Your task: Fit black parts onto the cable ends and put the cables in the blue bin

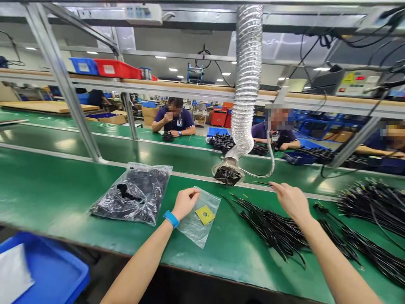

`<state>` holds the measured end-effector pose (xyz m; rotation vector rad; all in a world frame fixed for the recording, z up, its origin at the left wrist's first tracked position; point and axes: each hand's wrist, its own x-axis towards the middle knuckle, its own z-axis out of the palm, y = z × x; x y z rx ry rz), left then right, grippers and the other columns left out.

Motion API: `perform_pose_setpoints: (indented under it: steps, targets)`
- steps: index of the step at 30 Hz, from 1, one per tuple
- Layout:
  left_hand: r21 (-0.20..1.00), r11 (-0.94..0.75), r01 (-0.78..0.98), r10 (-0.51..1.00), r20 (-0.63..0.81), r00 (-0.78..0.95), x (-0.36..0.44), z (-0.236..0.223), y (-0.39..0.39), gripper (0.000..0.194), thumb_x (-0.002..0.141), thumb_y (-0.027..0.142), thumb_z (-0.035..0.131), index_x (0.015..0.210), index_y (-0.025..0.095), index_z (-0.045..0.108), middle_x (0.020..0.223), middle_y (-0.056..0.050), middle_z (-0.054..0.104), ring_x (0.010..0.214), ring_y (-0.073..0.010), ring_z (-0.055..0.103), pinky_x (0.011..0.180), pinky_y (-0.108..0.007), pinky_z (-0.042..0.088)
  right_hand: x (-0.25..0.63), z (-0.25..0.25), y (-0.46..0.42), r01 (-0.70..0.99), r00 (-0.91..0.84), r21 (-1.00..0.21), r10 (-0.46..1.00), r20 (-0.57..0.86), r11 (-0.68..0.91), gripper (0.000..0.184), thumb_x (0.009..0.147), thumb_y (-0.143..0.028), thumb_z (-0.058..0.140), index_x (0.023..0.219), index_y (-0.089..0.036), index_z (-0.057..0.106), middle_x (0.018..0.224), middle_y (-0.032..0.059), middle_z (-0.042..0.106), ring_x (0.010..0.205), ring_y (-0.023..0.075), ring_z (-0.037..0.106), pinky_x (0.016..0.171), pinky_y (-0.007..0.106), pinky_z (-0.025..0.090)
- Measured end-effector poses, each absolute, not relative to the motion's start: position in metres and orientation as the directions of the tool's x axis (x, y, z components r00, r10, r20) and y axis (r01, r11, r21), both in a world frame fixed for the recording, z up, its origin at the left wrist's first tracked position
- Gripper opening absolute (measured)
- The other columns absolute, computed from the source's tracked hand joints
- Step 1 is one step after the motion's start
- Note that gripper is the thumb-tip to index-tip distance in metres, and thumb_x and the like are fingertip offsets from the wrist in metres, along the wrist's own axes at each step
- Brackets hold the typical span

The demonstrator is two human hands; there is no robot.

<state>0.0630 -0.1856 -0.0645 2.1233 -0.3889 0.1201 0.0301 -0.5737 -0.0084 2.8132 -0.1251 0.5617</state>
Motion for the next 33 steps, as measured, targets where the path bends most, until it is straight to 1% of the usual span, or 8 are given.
perform_pose_setpoints:
  steps: [4,7,9,10,16,23,28,33]
  targets:
    - [0.594,-0.789,-0.158,-0.039,0.207,0.978,0.053,-0.045,-0.122,0.027,0.089,0.03,0.047,0.084,0.018,0.07,0.091,-0.006,0.067,0.086,-0.0203,0.061,0.076,-0.03,0.041,0.014,0.013,-0.555,-0.041,0.602,0.421,0.314,0.734,-0.906,0.041,0.102,-0.033,0.039,0.09,-0.014,0.073,0.059,0.0055,0.046,0.056,0.0137,0.037,0.062,0.029,0.018]
    - [0.368,-0.927,0.071,0.152,0.194,0.969,0.05,-0.045,-0.054,0.044,0.092,0.034,0.034,0.079,0.007,0.067,0.092,-0.022,0.062,0.092,-0.0369,0.056,0.075,-0.043,0.04,-0.011,0.018,-0.513,0.012,0.602,0.381,0.311,0.736,-0.925,0.044,0.102,-0.037,0.044,0.073,-0.013,0.066,0.06,0.0046,0.048,0.059,0.0134,0.039,0.066,0.03,0.022]
    - [-0.005,-0.988,0.154,0.152,0.102,0.983,0.055,-0.056,-0.013,0.047,0.091,0.032,0.031,0.083,0.005,0.069,0.094,-0.022,0.061,0.093,-0.0382,0.055,0.077,-0.044,0.041,-0.023,0.005,-0.48,0.085,0.687,0.319,0.287,0.667,-0.944,0.045,0.103,-0.038,0.043,0.072,-0.013,0.065,0.059,0.0042,0.047,0.058,0.0129,0.036,0.066,0.031,0.021]
    - [-0.066,-0.989,0.132,0.127,0.078,0.989,0.06,-0.063,0.004,0.047,0.09,0.033,0.032,0.087,0.004,0.07,0.095,-0.022,0.061,0.096,-0.0378,0.055,0.08,-0.043,0.042,-0.028,-0.007,-0.464,0.146,0.728,0.3,0.308,0.613,-0.943,0.043,0.104,-0.037,0.041,0.079,-0.014,0.068,0.06,0.0046,0.048,0.059,0.0127,0.038,0.067,0.031,0.021]
    - [0.038,-0.988,-0.148,-0.144,0.097,0.985,0.077,-0.088,0.034,0.058,0.089,0.037,0.026,0.107,0.004,0.071,0.097,-0.018,0.059,0.092,-0.0288,0.057,0.091,-0.037,0.042,-0.038,-0.1,-0.4,0.294,0.857,0.143,0.327,0.398,-0.945,0.033,0.099,-0.011,0.038,0.12,-0.013,0.064,0.078,0.0078,0.053,0.073,0.0148,0.045,0.072,0.033,0.028]
    - [0.02,-0.996,-0.092,-0.091,0.065,0.994,0.071,-0.076,0.027,0.055,0.091,0.041,0.026,0.104,0.007,0.066,0.11,-0.016,0.055,0.097,-0.0267,0.054,0.091,-0.034,0.041,-0.041,-0.119,-0.388,0.235,0.921,-0.048,0.206,0.331,-0.971,0.026,0.095,-0.014,0.049,0.114,-0.018,0.066,0.091,0.0073,0.054,0.079,0.016,0.044,0.07,0.03,0.031]
    - [0.054,-0.993,-0.103,-0.099,0.069,0.993,0.07,-0.072,0.027,0.054,0.086,0.044,0.029,0.104,0.006,0.063,0.109,-0.015,0.058,0.1,-0.0271,0.053,0.097,-0.034,0.038,-0.036,-0.116,-0.386,0.267,0.879,-0.162,0.17,0.446,-0.95,0.015,0.093,-0.015,0.054,0.1,-0.016,0.067,0.081,0.0043,0.052,0.074,0.0148,0.041,0.067,0.029,0.029]
    - [0.015,-0.992,-0.122,-0.12,0.081,0.989,0.071,-0.073,0.025,0.052,0.086,0.043,0.026,0.098,0.01,0.064,0.104,-0.014,0.062,0.097,-0.027,0.055,0.089,-0.034,0.04,-0.028,-0.118,-0.381,0.295,0.834,-0.131,0.188,0.519,-0.946,0.018,0.096,-0.012,0.048,0.095,-0.012,0.067,0.084,0.0061,0.052,0.078,0.0154,0.041,0.07,0.029,0.03]
